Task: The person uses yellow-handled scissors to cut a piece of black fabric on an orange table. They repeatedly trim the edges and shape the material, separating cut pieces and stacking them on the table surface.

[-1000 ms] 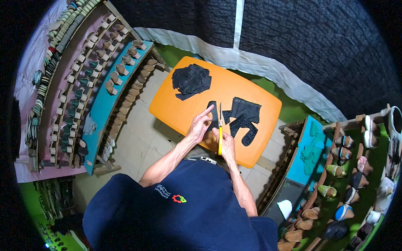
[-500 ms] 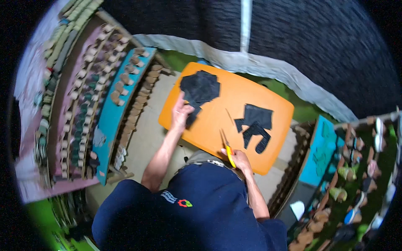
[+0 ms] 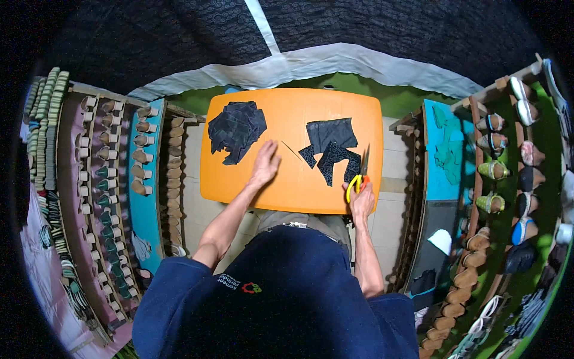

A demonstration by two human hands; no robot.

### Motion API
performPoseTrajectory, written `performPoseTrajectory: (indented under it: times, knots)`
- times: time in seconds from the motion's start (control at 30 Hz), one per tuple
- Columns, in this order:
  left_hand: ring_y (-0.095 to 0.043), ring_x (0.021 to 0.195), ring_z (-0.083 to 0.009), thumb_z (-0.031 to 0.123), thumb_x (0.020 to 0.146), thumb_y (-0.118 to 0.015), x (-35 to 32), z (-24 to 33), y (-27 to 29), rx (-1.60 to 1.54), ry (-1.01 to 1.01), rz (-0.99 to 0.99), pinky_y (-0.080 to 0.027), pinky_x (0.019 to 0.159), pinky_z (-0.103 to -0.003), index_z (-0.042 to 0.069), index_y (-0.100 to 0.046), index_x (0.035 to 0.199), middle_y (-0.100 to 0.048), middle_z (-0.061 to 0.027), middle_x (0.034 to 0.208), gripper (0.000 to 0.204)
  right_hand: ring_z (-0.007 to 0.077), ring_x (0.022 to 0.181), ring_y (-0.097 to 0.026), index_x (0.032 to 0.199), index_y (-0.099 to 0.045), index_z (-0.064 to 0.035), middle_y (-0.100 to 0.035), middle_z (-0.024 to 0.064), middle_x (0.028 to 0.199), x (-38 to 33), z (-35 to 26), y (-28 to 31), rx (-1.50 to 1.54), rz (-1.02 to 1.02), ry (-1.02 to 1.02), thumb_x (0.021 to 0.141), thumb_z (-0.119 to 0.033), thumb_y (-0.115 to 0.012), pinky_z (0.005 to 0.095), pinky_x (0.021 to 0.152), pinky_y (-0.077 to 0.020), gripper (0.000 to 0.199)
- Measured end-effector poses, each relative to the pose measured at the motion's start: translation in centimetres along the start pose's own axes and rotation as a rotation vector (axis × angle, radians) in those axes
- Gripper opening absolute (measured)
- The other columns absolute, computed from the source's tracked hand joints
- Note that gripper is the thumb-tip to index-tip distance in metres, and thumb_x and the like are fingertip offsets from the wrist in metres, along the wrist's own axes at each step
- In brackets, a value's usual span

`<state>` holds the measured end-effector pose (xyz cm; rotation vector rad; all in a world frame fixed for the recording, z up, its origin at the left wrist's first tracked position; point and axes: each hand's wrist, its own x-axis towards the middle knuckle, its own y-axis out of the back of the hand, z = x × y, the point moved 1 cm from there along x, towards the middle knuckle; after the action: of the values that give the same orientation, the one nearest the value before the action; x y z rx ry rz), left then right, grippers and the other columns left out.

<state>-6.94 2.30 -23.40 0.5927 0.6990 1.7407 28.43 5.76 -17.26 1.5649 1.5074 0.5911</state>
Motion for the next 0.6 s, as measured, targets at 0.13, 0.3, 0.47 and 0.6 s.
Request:
performPoseTrajectory:
  times: [0.13,0.3,0.47,0.6]
  knots:
    - [-0.012,0.15,-0.0411,0.034,0.097,-0.053,0.7,3.5,-5.0,-0.006,0.075,-0.17,-0.016,0.119,-0.057,0.011,-0.037,0.152,-0.019,-0.0221,0.162,0.061,0.0434,0.085,-0.066,0.118,-0.055,-0.0005,-0.068,0.0209,0.095,2.8,1.8,-1.0,0.0,0.138,0.015,0.067,-0.044,-0.089,0.0527,0.073,-0.0505,0.075]
    - [-0.01,0.15,-0.0423,0.033,0.099,-0.05,-1.2,6.4,-7.3,0.142,0.04,-0.296,-0.015,0.117,-0.063,0.011,-0.036,0.152,-0.016,-0.02,0.163,0.06,0.0389,0.094,-0.068,0.124,-0.053,-0.0005,-0.069,0.021,0.101,4.2,4.6,-2.8,0.131,0.062,0.017,0.074,-0.016,-0.082,0.0483,0.081,-0.0531,0.06]
    - [-0.025,0.145,-0.0427,0.028,0.095,-0.055,-7.4,8.5,-7.2,0.11,-0.065,-0.296,-0.023,0.115,-0.061,0.006,-0.05,0.142,-0.032,-0.0216,0.155,0.052,0.0405,0.095,-0.068,0.12,-0.055,0.0005,-0.069,0.0217,0.1,4.1,5.2,-3.0,0.219,0.067,-0.017,0.077,-0.007,-0.076,0.048,0.083,-0.0529,0.048]
    - [-0.051,0.12,-0.0391,0.024,0.086,-0.067,-12.2,11.1,-7.2,0.05,-0.102,-0.196,-0.041,0.105,-0.047,0.003,-0.067,0.12,-0.057,-0.0219,0.131,0.039,0.0303,0.089,-0.071,0.109,-0.058,-0.0013,-0.069,0.0163,0.092,4.2,6.4,-3.1,0.472,-0.057,-0.079,0.079,-0.009,-0.073,0.0424,0.076,-0.054,0.034]
